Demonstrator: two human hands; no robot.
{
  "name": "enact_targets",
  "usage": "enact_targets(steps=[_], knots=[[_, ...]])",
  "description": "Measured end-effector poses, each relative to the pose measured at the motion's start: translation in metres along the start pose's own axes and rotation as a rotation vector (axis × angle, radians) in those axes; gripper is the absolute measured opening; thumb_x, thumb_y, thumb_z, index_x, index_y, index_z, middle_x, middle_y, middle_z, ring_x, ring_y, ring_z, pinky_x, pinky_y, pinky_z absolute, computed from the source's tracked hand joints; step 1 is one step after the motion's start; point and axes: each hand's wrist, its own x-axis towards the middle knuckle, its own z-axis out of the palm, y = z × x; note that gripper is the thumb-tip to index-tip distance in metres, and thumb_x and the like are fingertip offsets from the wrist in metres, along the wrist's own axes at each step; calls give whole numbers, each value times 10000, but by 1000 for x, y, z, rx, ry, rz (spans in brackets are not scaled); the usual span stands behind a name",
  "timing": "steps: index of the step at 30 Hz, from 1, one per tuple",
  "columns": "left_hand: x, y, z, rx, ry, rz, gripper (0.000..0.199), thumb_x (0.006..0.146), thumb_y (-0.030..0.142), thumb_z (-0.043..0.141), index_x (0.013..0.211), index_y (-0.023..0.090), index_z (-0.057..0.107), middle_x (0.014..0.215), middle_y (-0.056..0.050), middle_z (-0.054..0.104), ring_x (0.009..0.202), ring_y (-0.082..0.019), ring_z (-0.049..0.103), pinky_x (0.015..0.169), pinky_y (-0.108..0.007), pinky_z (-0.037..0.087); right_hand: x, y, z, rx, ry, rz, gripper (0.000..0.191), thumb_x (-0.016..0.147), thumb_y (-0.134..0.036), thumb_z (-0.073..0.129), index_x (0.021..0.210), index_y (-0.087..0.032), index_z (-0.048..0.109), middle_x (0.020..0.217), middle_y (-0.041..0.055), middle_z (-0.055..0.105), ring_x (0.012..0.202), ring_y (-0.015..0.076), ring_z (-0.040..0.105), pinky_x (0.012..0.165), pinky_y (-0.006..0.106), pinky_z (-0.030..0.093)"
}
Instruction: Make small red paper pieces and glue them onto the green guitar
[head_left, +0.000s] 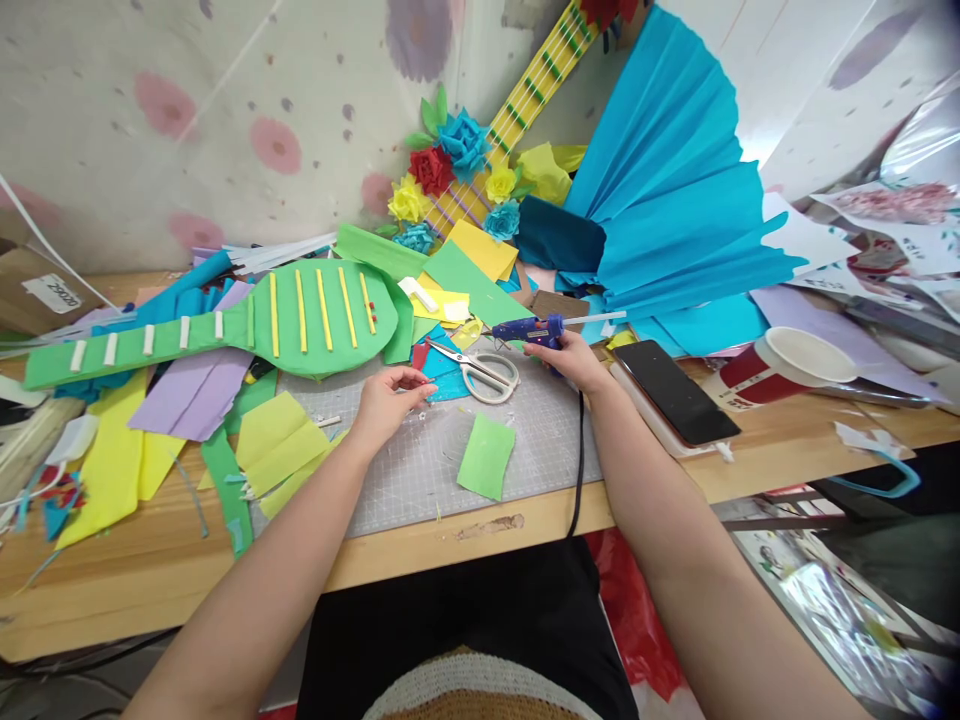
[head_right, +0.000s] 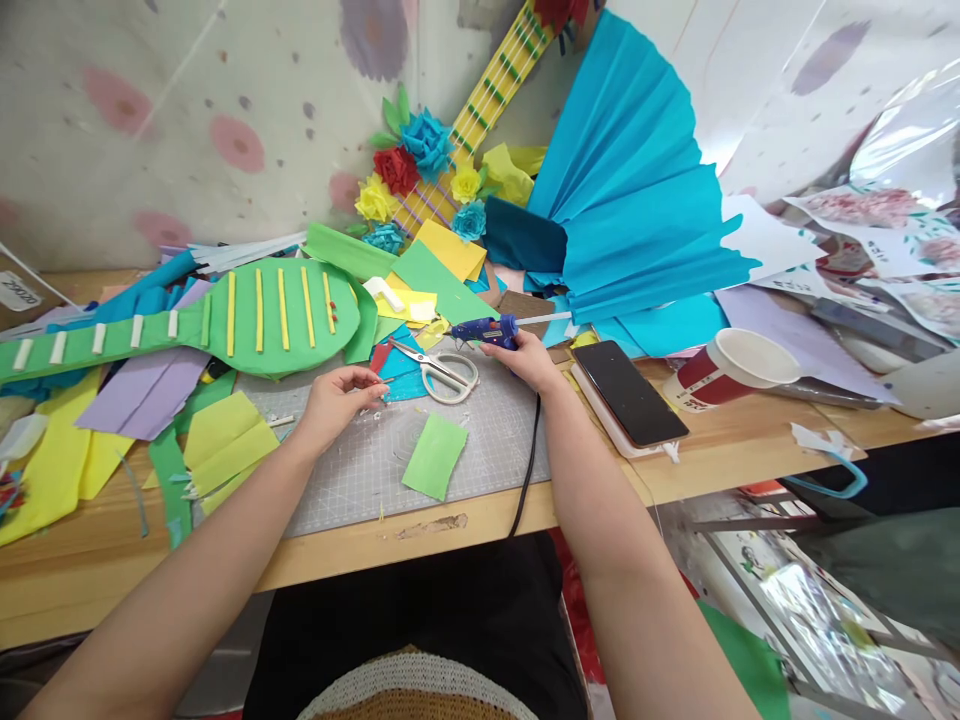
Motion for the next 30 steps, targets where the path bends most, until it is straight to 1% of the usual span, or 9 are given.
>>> enact_targets(steps=[4,10,12,14,17,20,22,27,30], knots=[[1,0,-1,33,26,0,321,508,374,769,663,137,618,636,-7,602,510,-107,554,503,-245,466,0,-1,2,-128,-21,-67,465,601,-526,685,898,-167,686,787,42,669,734,199,586,670,323,454],[3,-1,-4,124,114,97,277,499,351,775,587,145,612,702,-2,553,545,-83,516,516,-224,426,-2,-4,2,-225,-14,-40,491,609,-538,676,954,-189,688,880,54,693,848,252,614,768,384,471],[3,0,-3,119,127,96,290,498,357,776,572,148,589,681,8,541,519,-76,501,506,-223,406,-3,-4,3,-227,12,-34,492,612,-526,677,965,-185,685,901,58,695,868,258,617,789,393,469],[2,1,-2,92,139,62,316,492,370,778,567,150,564,639,17,539,492,-77,496,491,-223,383,-2,-4,4,-222,80,-14,497,615,-515,677,979,-176,681,913,68,696,883,267,619,797,401,468],[2,5,-1,30,157,-35,375,454,397,791,581,155,534,556,34,535,457,-83,493,467,-216,343,0,-2,5,-196,141,25,523,627,-524,661,1010,-168,666,917,80,697,883,271,623,789,401,472],[3,5,0,-51,155,-97,433,406,424,802,567,160,499,507,49,521,446,-81,487,463,-209,334,1,1,6,-212,83,31,517,615,-560,657,953,-170,674,921,86,693,877,266,622,795,403,470],[4,4,0,-101,146,-101,443,396,432,801,553,162,487,497,55,510,453,-79,485,475,-212,355,0,1,6,-243,55,28,526,596,-586,660,923,-175,669,911,84,688,871,263,618,795,407,466],[6,3,-1,-168,163,-84,397,428,432,786,593,149,562,559,30,564,513,-81,497,520,-222,409,-2,-7,0,-309,72,-53,623,557,-597,686,1014,-188,575,939,75,650,838,232,591,705,351,460],[6,3,-2,-189,179,-76,373,454,420,779,645,141,621,642,-3,619,580,-90,523,536,-218,421,-6,-17,-14,-482,91,-111,542,533,-600,705,843,-186,541,810,71,607,716,201,548,582,303,401]])
